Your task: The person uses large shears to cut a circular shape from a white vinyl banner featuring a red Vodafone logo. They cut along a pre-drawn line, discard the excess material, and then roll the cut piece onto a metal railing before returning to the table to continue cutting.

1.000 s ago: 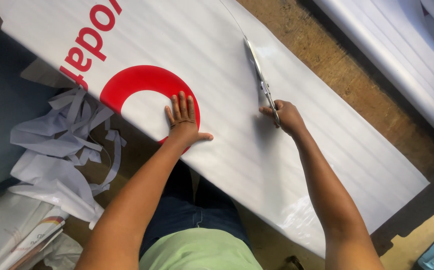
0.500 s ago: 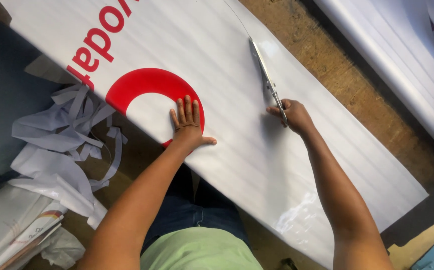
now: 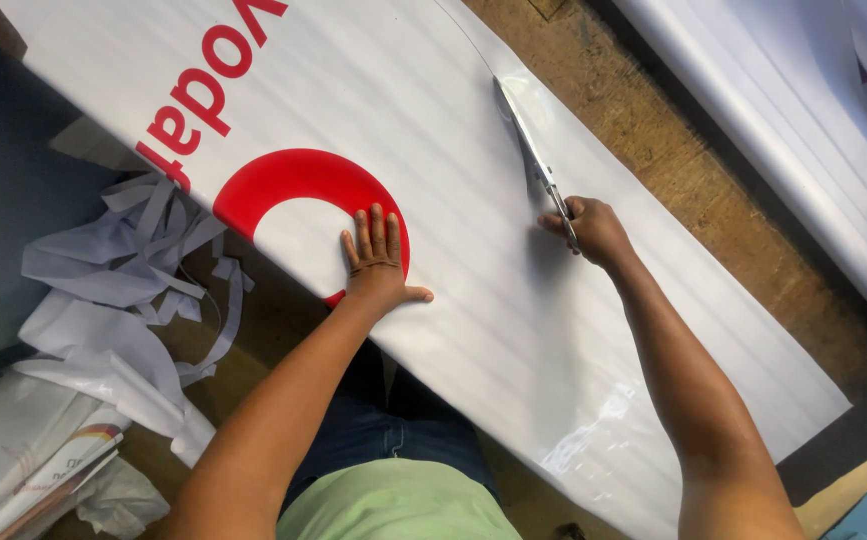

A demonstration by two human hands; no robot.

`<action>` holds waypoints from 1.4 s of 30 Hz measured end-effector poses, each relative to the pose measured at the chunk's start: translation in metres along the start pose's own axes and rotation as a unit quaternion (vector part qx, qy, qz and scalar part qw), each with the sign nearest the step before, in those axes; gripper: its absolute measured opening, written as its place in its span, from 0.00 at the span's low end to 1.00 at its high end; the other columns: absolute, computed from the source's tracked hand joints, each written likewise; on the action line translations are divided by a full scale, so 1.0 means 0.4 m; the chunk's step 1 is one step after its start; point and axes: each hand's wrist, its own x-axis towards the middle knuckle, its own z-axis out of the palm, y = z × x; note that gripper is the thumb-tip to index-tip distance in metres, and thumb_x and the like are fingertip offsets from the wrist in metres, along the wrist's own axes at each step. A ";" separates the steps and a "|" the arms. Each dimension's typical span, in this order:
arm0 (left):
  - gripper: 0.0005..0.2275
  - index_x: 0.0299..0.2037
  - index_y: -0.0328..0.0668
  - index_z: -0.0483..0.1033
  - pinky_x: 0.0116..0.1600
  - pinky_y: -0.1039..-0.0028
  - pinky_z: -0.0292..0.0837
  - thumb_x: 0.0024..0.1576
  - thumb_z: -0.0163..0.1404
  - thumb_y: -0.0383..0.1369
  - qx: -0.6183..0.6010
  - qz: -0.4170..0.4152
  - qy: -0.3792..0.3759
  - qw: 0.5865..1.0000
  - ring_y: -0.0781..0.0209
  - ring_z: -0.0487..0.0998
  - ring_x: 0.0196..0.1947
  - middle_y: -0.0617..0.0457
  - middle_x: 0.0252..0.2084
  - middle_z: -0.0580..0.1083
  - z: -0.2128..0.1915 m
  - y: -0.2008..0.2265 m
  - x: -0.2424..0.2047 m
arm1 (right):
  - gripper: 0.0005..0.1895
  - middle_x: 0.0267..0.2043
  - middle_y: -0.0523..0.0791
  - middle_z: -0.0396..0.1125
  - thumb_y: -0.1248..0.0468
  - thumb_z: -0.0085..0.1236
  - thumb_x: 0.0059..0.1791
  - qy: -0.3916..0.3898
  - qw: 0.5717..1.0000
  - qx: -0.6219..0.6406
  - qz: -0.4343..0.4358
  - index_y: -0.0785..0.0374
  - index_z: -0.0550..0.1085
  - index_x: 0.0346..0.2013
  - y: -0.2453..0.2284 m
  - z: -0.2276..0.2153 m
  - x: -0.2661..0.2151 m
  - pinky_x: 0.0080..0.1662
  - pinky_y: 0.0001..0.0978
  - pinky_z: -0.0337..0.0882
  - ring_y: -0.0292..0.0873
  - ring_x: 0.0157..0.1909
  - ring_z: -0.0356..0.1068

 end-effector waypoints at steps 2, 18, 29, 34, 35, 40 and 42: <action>0.72 0.80 0.38 0.16 0.72 0.32 0.01 0.45 0.63 0.69 0.004 0.002 0.003 1.000 0.29 0.06 0.77 0.34 0.80 0.12 0.002 -0.005 0.008 | 0.20 0.16 0.48 0.67 0.48 0.72 0.51 -0.001 1.000 -0.005 -0.001 0.62 0.77 0.31 -0.019 -0.012 0.009 0.29 0.29 0.66 0.44 0.19 0.70; 0.72 0.80 0.37 0.17 0.72 0.30 0.02 0.45 0.62 0.69 0.004 0.007 -0.001 1.000 0.27 0.07 0.77 0.33 0.80 0.12 0.010 -0.004 0.008 | 0.21 0.17 0.49 0.68 0.48 0.72 0.50 -0.018 0.999 -0.042 -0.009 0.62 0.78 0.32 -0.099 -0.056 0.053 0.31 0.31 0.68 0.46 0.21 0.71; 0.71 0.80 0.37 0.17 0.73 0.30 0.03 0.46 0.62 0.69 -0.002 0.005 -0.020 1.000 0.28 0.07 0.77 0.33 0.80 0.12 -0.002 -0.002 0.002 | 0.20 0.17 0.48 0.68 0.47 0.73 0.50 -0.019 0.998 -0.056 -0.020 0.61 0.79 0.32 -0.103 -0.064 0.158 0.31 0.30 0.67 0.44 0.20 0.71; 0.71 0.80 0.37 0.17 0.73 0.30 0.03 0.46 0.61 0.70 0.015 0.008 -0.019 1.000 0.28 0.07 0.77 0.33 0.80 0.13 -0.024 0.005 -0.002 | 0.18 0.16 0.48 0.68 0.48 0.74 0.47 0.003 0.998 -0.055 -0.021 0.58 0.79 0.30 -0.094 -0.064 0.170 0.29 0.30 0.68 0.44 0.19 0.71; 0.70 0.81 0.37 0.17 0.72 0.30 0.02 0.47 0.60 0.70 0.015 0.002 -0.038 0.999 0.28 0.07 0.77 0.33 0.80 0.13 -0.032 0.008 -0.006 | 0.18 0.17 0.49 0.69 0.49 0.74 0.47 -0.004 0.998 -0.057 -0.011 0.59 0.80 0.31 -0.109 -0.067 0.161 0.29 0.31 0.69 0.45 0.20 0.72; 0.68 0.81 0.37 0.19 0.72 0.31 0.03 0.48 0.57 0.72 0.033 0.005 -0.044 0.998 0.28 0.07 0.78 0.33 0.81 0.14 -0.047 0.015 -0.005 | 0.17 0.18 0.50 0.70 0.49 0.73 0.46 0.004 0.998 -0.057 -0.004 0.59 0.80 0.31 -0.141 -0.079 0.145 0.30 0.33 0.71 0.46 0.20 0.72; 0.68 0.81 0.37 0.19 0.73 0.30 0.05 0.48 0.57 0.71 0.033 -0.010 -0.054 0.998 0.28 0.08 0.78 0.32 0.81 0.15 -0.045 0.019 -0.015 | 0.14 0.17 0.51 0.69 0.53 0.73 0.46 -0.023 0.999 -0.039 0.016 0.61 0.81 0.31 -0.156 -0.079 0.132 0.27 0.31 0.71 0.45 0.18 0.72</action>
